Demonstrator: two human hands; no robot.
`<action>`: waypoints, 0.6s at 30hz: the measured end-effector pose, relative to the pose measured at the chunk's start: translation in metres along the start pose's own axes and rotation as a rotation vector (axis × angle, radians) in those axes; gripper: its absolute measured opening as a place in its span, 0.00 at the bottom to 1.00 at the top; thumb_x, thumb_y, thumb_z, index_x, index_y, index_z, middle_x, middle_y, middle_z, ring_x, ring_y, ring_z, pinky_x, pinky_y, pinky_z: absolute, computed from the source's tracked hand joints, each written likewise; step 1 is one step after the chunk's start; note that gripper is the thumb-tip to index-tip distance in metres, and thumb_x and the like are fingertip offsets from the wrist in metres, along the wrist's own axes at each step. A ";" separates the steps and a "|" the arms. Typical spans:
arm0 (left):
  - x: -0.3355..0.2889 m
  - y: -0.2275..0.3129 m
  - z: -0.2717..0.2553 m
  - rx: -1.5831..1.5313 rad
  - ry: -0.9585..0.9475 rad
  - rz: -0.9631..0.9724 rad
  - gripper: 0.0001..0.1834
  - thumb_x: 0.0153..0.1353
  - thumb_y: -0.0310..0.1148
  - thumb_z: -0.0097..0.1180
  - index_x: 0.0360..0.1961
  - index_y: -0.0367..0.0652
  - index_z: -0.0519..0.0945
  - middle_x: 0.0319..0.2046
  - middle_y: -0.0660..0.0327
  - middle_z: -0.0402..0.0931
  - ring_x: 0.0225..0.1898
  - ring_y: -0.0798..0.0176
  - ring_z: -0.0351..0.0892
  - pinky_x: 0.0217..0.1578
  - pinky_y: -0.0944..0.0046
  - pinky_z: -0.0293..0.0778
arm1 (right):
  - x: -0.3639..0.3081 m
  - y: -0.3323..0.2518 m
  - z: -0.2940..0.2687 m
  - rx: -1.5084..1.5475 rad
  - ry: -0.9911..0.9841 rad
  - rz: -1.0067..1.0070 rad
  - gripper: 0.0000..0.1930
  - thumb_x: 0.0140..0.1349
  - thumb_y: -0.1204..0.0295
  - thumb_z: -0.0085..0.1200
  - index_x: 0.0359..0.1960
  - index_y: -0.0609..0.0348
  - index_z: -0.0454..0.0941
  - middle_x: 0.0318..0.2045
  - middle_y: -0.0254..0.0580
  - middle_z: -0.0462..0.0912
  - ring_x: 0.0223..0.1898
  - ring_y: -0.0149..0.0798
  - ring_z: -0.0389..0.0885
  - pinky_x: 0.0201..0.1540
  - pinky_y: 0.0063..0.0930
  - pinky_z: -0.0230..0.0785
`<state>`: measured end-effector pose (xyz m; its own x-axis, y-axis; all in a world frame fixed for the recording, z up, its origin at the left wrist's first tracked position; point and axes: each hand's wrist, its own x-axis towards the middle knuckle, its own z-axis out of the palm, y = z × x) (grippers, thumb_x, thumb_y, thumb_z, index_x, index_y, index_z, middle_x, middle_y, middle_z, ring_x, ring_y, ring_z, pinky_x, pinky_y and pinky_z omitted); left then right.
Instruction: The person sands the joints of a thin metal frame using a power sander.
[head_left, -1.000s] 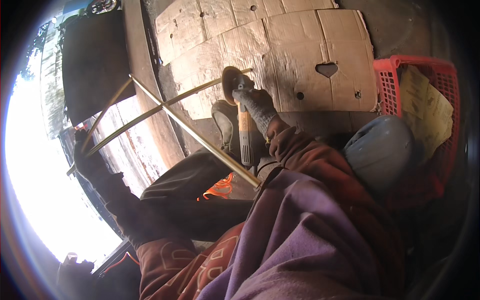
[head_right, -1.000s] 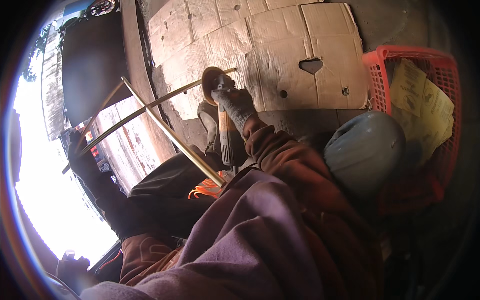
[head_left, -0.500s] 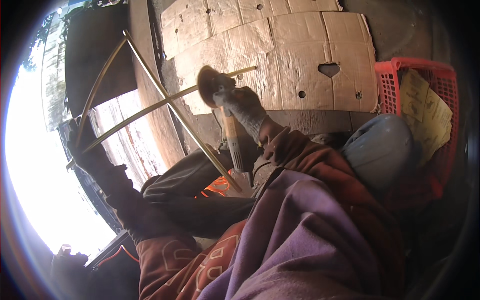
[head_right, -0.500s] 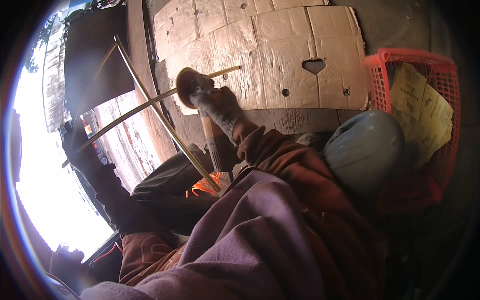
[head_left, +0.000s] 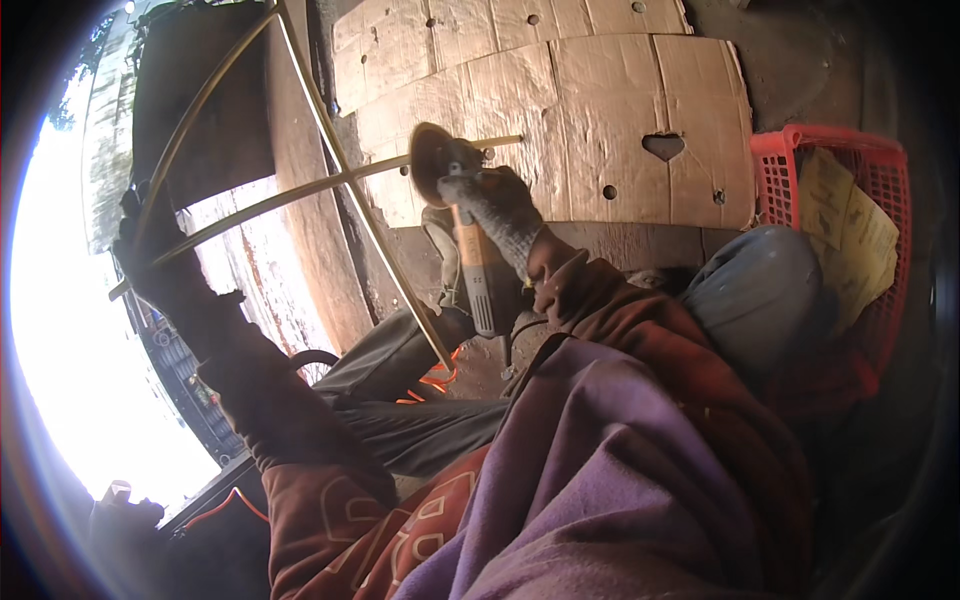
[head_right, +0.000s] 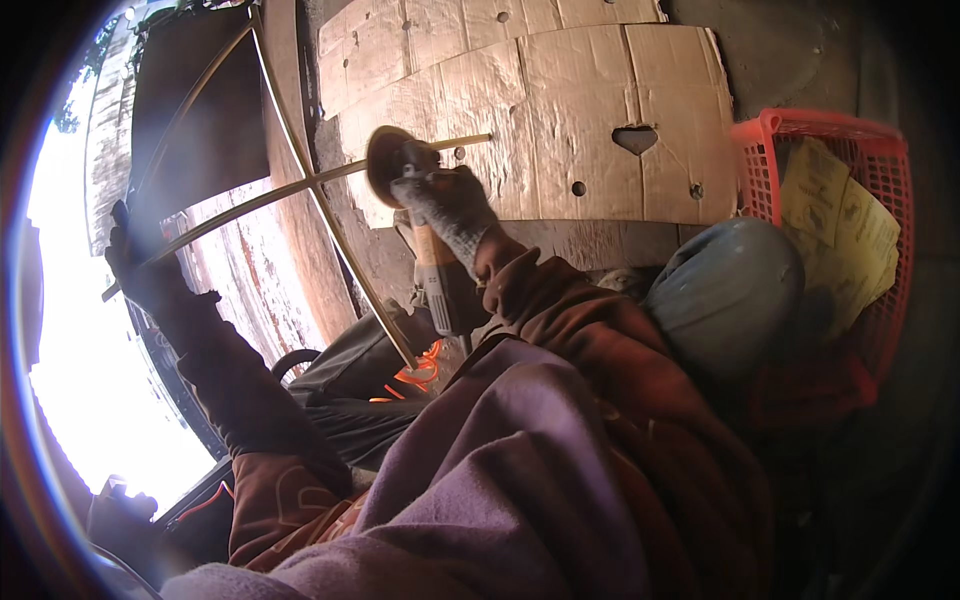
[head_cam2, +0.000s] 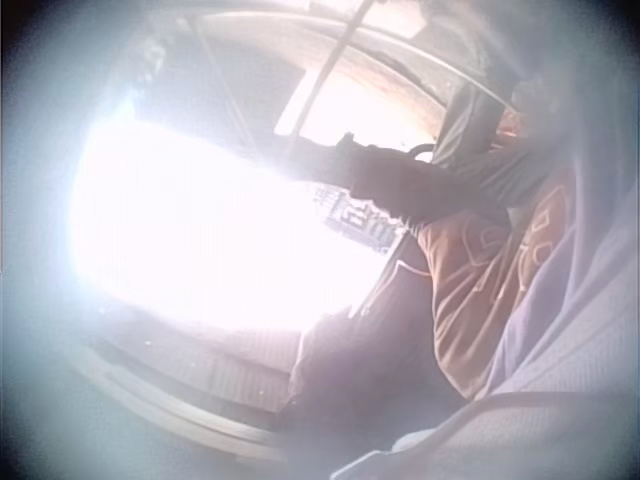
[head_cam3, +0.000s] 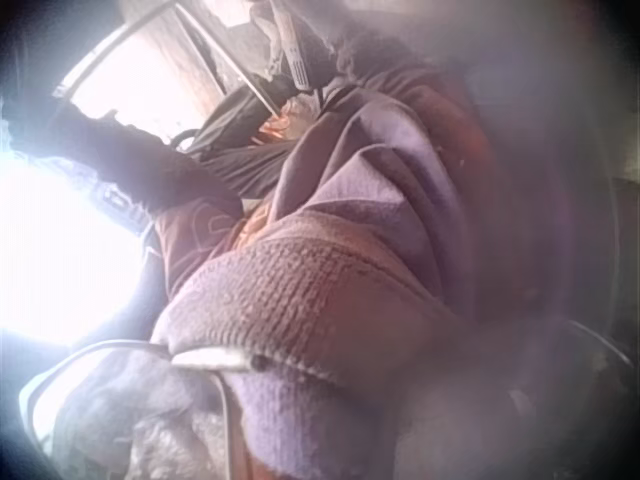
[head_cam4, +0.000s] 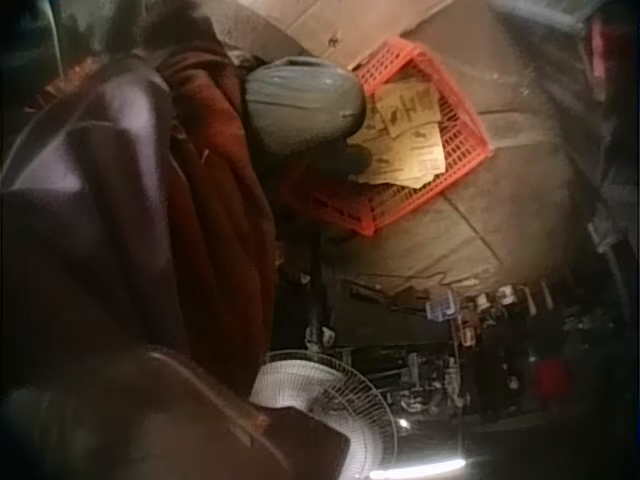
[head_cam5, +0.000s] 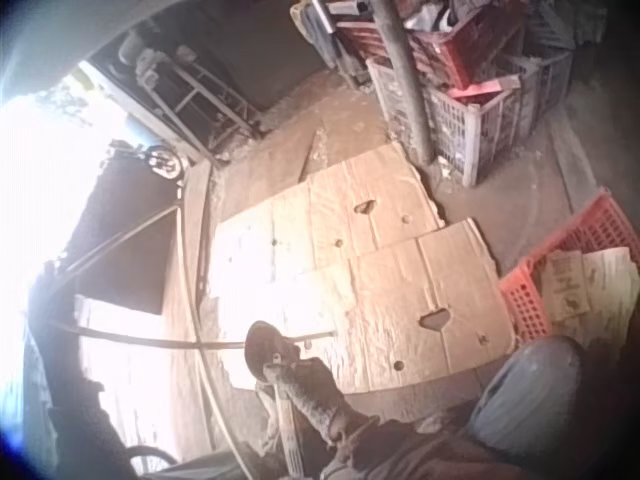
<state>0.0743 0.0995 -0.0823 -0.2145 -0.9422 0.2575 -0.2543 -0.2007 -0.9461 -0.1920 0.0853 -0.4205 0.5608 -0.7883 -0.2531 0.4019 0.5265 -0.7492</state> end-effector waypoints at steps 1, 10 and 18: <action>0.001 0.001 -0.007 0.073 -0.080 0.001 0.21 0.60 0.33 0.54 0.56 0.49 0.75 0.31 0.59 0.76 0.34 0.53 0.77 0.36 0.54 0.76 | 0.000 0.003 -0.013 -0.002 0.031 0.140 0.22 0.54 0.51 0.64 0.34 0.60 0.82 0.28 0.41 0.83 0.27 0.37 0.83 0.30 0.27 0.75; -0.031 -0.004 0.027 -0.107 -0.190 -0.192 0.23 0.69 0.34 0.44 0.65 0.63 0.68 0.54 0.69 0.74 0.40 0.72 0.74 0.35 0.68 0.67 | -0.016 -0.013 0.000 0.186 0.017 0.303 0.16 0.50 0.62 0.69 0.35 0.58 0.79 0.23 0.38 0.80 0.23 0.35 0.81 0.24 0.32 0.74; -0.022 0.016 -0.018 -0.139 -0.105 -0.271 0.17 0.71 0.34 0.44 0.59 0.49 0.72 0.49 0.70 0.76 0.47 0.70 0.79 0.45 0.64 0.75 | -0.019 -0.017 0.001 0.159 0.024 0.315 0.12 0.51 0.64 0.68 0.28 0.57 0.80 0.20 0.36 0.80 0.21 0.30 0.79 0.27 0.26 0.74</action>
<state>0.0582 0.1218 -0.0997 -0.0250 -0.8833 0.4681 -0.4171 -0.4164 -0.8079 -0.2089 0.0909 -0.4024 0.6592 -0.5852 -0.4723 0.3203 0.7867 -0.5278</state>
